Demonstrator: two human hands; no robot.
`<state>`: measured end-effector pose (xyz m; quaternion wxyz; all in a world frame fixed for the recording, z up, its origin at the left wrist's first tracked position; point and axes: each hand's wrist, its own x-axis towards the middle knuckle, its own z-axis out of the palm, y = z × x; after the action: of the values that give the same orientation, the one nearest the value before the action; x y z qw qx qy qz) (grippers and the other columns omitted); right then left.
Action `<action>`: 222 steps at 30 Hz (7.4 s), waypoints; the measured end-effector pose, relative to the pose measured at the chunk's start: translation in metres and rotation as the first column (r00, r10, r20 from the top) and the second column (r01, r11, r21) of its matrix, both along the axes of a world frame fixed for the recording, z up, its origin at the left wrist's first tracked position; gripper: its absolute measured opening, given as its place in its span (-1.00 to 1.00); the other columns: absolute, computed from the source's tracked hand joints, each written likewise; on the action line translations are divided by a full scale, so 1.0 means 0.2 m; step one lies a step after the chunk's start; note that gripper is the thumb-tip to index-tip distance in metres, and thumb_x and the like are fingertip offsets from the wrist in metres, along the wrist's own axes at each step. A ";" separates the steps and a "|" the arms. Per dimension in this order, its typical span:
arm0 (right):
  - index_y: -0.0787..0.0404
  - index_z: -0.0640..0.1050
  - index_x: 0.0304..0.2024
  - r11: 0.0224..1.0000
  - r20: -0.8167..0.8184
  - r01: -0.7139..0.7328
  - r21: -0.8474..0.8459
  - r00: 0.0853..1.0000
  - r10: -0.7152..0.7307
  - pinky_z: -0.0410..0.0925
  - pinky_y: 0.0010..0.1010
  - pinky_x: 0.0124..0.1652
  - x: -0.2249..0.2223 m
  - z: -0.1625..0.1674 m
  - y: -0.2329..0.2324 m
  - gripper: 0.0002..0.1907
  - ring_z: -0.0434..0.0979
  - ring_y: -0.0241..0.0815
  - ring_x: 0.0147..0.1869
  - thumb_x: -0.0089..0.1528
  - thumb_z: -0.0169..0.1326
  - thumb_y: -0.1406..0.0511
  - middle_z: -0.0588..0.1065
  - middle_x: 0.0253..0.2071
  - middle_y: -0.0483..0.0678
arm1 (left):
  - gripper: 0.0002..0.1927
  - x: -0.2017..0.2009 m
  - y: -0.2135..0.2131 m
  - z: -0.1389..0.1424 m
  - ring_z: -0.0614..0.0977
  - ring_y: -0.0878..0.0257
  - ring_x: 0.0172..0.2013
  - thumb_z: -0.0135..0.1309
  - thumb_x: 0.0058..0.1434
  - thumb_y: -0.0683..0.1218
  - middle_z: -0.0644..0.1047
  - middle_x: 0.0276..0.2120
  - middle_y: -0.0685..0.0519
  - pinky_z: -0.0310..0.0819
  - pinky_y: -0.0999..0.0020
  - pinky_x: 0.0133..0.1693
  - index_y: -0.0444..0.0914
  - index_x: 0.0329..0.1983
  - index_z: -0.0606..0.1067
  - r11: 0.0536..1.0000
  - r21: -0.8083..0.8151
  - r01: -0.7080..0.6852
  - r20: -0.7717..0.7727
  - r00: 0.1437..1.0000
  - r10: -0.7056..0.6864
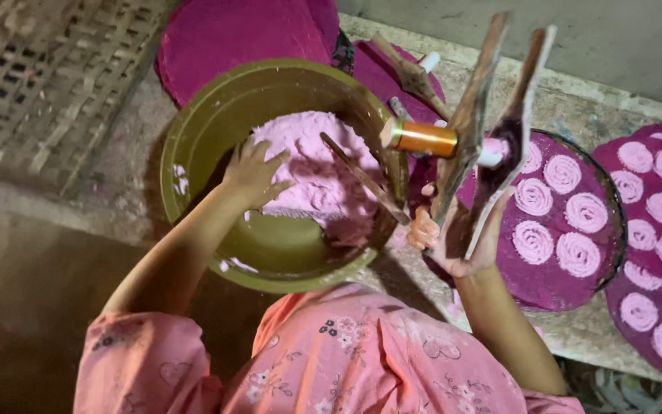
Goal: The person sits at a work table and uses a handheld extrusion tool to pipe pink paste into rose-shaped rosettes on round magenta boards. They refill the tool's cylinder with paste from a large bowl, extrude rosettes one by one, and stack the finished decorated boards on the table.
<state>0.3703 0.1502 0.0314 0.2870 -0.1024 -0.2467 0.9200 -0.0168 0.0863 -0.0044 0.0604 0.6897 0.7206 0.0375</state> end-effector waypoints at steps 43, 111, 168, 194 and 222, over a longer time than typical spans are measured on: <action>0.06 0.44 0.14 0.963 -0.321 -0.189 -0.191 0.939 0.120 0.20 -0.39 -0.32 -0.24 0.04 -0.39 -0.11 0.22 -0.31 -0.53 0.30 -0.39 -0.46 0.32 -0.48 -0.11 | -0.50 0.49 0.05 0.51 0.66 0.03 0.11 0.29 0.30 -0.35 0.47 0.19 -0.19 0.70 0.33 0.03 -0.19 0.22 0.39 0.491 0.858 0.155 0.460 0.195 -0.866; 0.25 0.33 0.42 0.748 0.200 0.384 0.541 0.806 -0.558 0.36 -0.15 -0.07 0.66 0.15 -0.17 0.20 0.49 -0.02 -0.09 0.08 -0.05 -0.48 0.45 0.07 0.04 | -0.56 0.85 0.36 0.42 0.51 0.04 0.22 0.10 0.38 -0.07 0.48 0.15 -0.09 0.40 0.20 0.27 -0.17 0.31 0.44 0.848 0.432 0.307 0.694 0.487 -0.530; 0.35 0.58 -0.21 0.635 0.937 -0.691 0.346 0.228 -0.263 0.36 -0.32 -0.24 1.22 0.41 0.76 -0.22 0.45 -0.23 -0.31 0.37 -0.39 -0.17 0.54 -0.41 -0.04 | -0.69 1.71 1.08 0.19 0.42 0.27 -0.21 -0.13 0.35 0.18 0.36 -0.34 0.18 0.32 0.26 0.04 -0.14 -0.20 0.35 0.890 0.441 -0.118 0.172 -0.962 -0.213; 0.31 0.53 -0.16 0.677 0.841 -0.555 0.484 0.510 -0.183 0.39 -0.37 -0.32 1.40 0.22 0.72 -0.09 0.49 -0.23 -0.36 0.29 -0.42 -0.35 0.52 -0.42 -0.04 | -0.67 1.63 0.89 -0.03 0.65 0.18 -0.09 -0.13 0.39 -0.05 0.61 -0.13 -0.01 0.51 0.31 -0.02 -0.27 0.09 0.51 0.986 0.077 -0.145 0.994 0.092 -0.064; 0.23 0.30 0.32 0.802 0.454 0.354 0.482 0.682 -0.574 0.36 -0.27 -0.16 1.44 -0.33 0.31 -0.01 0.49 -0.15 -0.12 0.23 -0.09 -0.40 0.47 -0.07 -0.03 | -0.79 1.74 0.39 -0.22 0.48 0.07 -0.03 0.33 0.05 -0.14 0.51 -0.11 0.09 0.29 0.08 -0.01 -0.14 -0.22 0.63 0.902 0.418 -0.112 0.539 0.829 -0.147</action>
<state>0.6573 0.2126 -0.0354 0.4388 -0.3838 -0.4488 0.6773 0.3309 0.1638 -0.0475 0.1142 0.6509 0.6381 0.3951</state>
